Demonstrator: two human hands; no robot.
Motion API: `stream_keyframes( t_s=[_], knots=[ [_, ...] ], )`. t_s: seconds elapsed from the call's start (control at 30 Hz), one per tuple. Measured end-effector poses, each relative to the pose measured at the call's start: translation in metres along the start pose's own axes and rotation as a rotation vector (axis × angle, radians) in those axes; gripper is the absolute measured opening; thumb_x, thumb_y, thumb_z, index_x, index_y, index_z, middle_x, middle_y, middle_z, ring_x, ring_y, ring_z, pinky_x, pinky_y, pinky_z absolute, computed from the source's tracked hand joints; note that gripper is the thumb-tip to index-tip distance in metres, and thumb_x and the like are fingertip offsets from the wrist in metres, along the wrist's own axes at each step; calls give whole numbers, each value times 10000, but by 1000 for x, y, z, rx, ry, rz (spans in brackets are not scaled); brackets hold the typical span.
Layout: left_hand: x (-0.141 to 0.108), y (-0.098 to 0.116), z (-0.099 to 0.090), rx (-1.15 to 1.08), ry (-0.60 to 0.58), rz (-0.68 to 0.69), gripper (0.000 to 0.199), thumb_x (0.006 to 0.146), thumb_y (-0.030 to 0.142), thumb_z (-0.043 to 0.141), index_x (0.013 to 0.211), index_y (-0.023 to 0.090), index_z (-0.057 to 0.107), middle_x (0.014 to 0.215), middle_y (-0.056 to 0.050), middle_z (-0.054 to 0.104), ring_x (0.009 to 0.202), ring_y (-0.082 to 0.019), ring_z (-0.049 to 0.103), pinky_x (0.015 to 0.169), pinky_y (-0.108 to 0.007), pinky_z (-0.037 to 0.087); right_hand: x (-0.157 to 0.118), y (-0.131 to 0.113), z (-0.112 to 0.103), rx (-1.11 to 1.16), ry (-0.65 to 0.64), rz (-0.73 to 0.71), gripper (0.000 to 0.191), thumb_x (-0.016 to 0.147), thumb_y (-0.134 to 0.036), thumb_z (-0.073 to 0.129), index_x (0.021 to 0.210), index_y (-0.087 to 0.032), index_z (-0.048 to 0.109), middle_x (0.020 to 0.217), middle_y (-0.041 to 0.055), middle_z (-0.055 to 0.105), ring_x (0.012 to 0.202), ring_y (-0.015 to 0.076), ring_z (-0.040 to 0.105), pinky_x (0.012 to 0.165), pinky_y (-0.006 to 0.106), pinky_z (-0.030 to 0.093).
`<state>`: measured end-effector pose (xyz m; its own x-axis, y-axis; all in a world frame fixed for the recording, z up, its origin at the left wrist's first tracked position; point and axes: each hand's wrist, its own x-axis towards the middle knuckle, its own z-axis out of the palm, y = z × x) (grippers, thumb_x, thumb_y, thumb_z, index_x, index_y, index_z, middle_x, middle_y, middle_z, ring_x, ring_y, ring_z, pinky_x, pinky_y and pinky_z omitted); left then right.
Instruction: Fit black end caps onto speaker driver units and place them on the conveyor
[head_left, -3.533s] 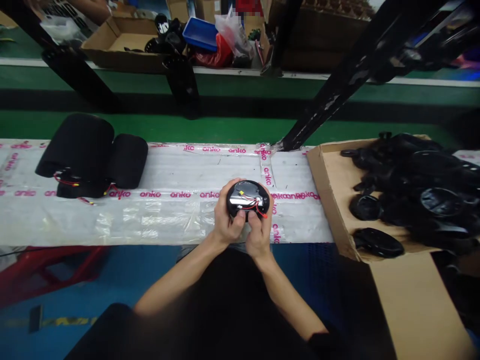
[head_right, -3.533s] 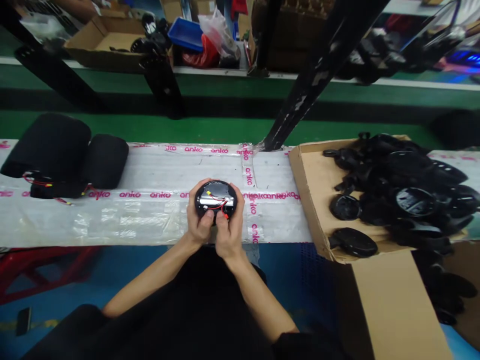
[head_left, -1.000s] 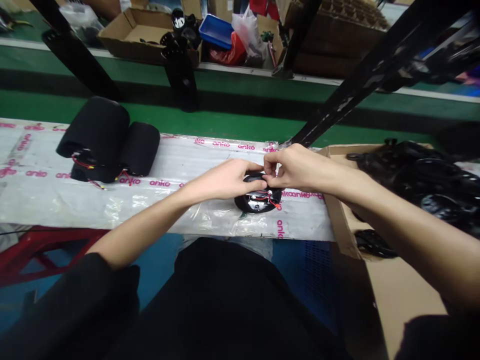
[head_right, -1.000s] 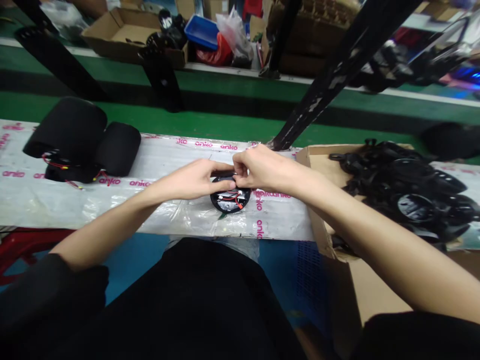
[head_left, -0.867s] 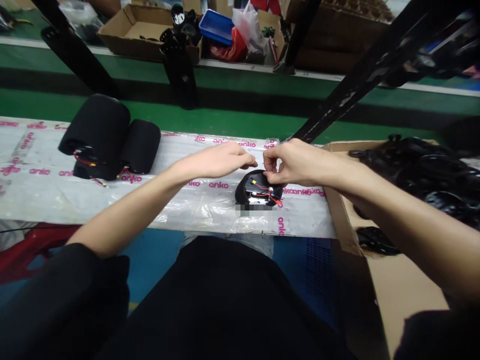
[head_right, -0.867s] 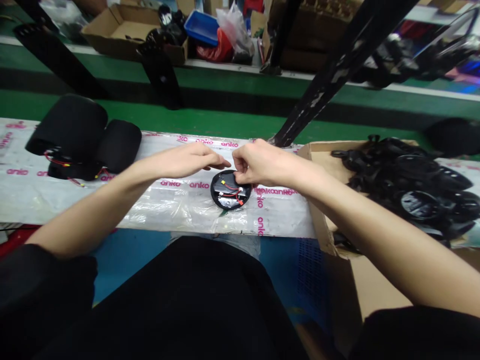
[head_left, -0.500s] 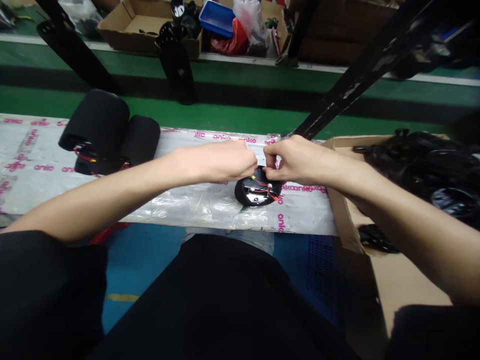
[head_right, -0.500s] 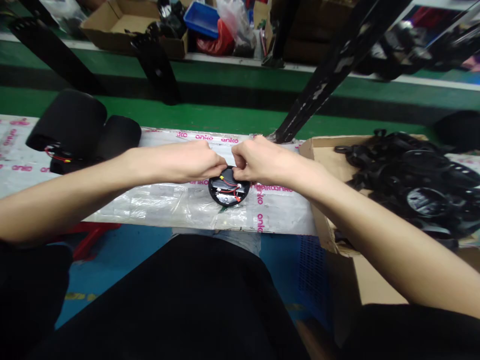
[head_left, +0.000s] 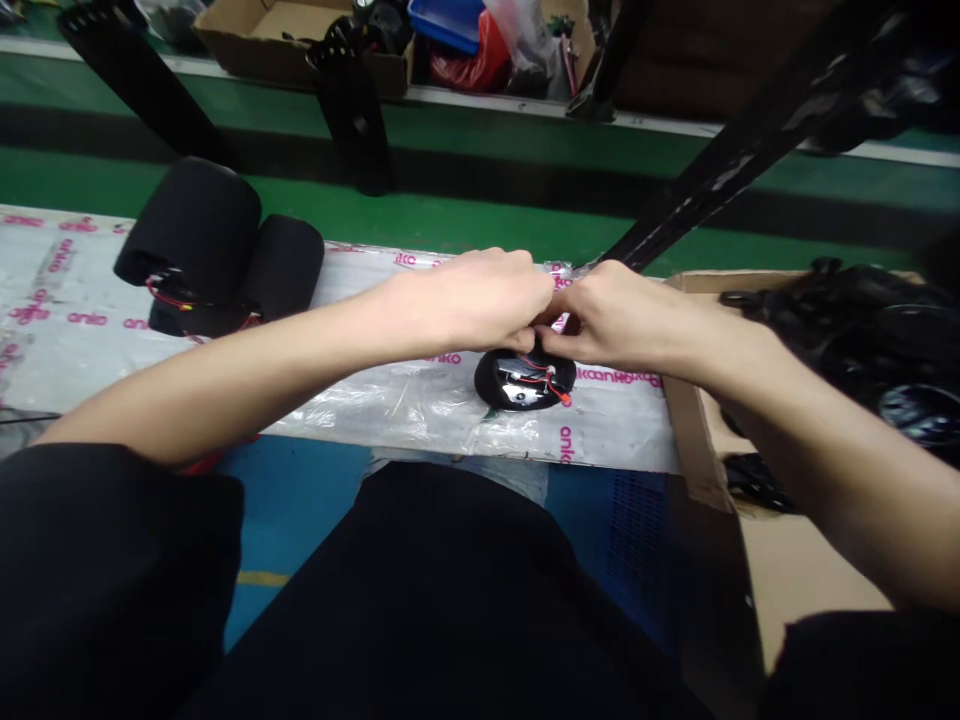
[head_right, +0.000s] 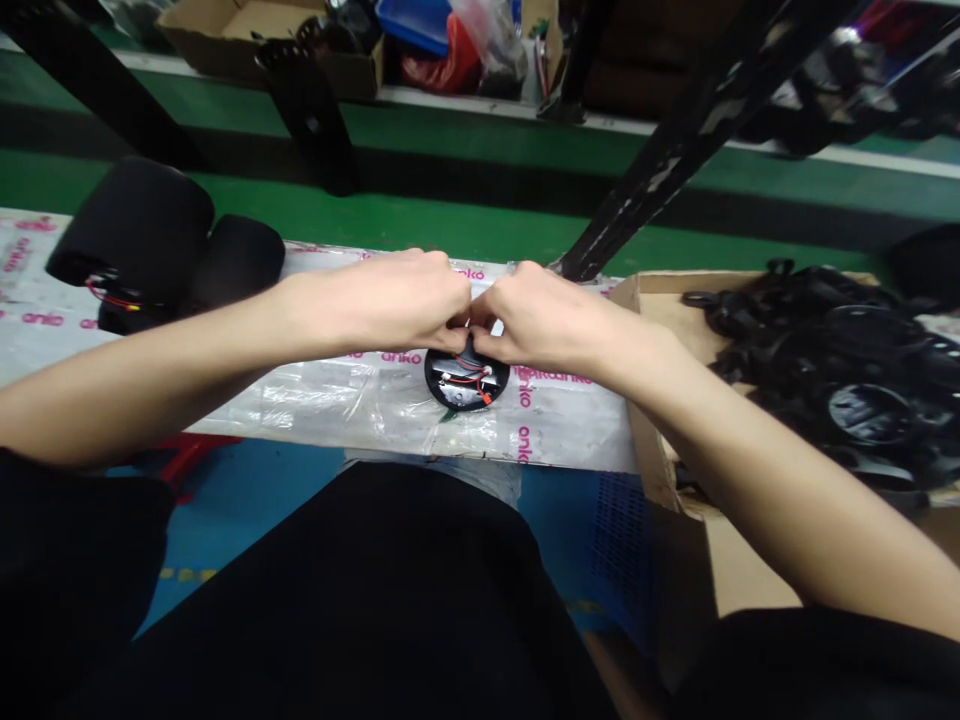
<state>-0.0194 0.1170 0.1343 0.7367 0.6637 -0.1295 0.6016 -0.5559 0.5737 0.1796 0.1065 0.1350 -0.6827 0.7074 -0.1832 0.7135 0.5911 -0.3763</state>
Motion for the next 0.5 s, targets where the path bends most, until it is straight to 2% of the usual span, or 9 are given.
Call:
stream_keyframes(
  t_s=[0.13, 0.27, 0.4, 0.5],
  knots=[
    [-2, 2, 3, -56, 45, -29, 351, 774, 121, 780, 502, 179, 566, 512, 1, 368, 740, -285, 684, 792, -428, 495, 0, -6, 3, -111, -6, -16, 150, 930, -220, 675, 870, -188, 809, 598, 19, 665, 578, 158, 570, 627, 326, 326],
    [-12, -4, -7, -16, -4, -32, 285, 891, 173, 687, 606, 182, 685, 516, -18, 475, 678, -251, 657, 783, -412, 489, -3, -12, 3, -163, -28, -23, 201, 946, -165, 631, 815, -173, 783, 580, 22, 633, 522, 136, 492, 601, 331, 309],
    [-36, -20, -13, -32, 50, 104, 152, 963, 237, 644, 915, 225, 787, 791, -34, 713, 791, -228, 689, 822, -365, 500, -6, -13, 4, -133, -25, -29, 198, 952, -142, 637, 828, -175, 788, 589, 13, 632, 525, 136, 494, 608, 330, 293],
    [-53, -36, -8, 4, 67, 279, 176, 1020, 337, 637, 1051, 225, 770, 1030, -76, 767, 949, -234, 712, 867, -344, 519, -6, -11, 4, -119, -20, -70, 216, 965, -134, 627, 847, -180, 801, 613, 9, 657, 524, 132, 491, 616, 329, 290]
  ],
)
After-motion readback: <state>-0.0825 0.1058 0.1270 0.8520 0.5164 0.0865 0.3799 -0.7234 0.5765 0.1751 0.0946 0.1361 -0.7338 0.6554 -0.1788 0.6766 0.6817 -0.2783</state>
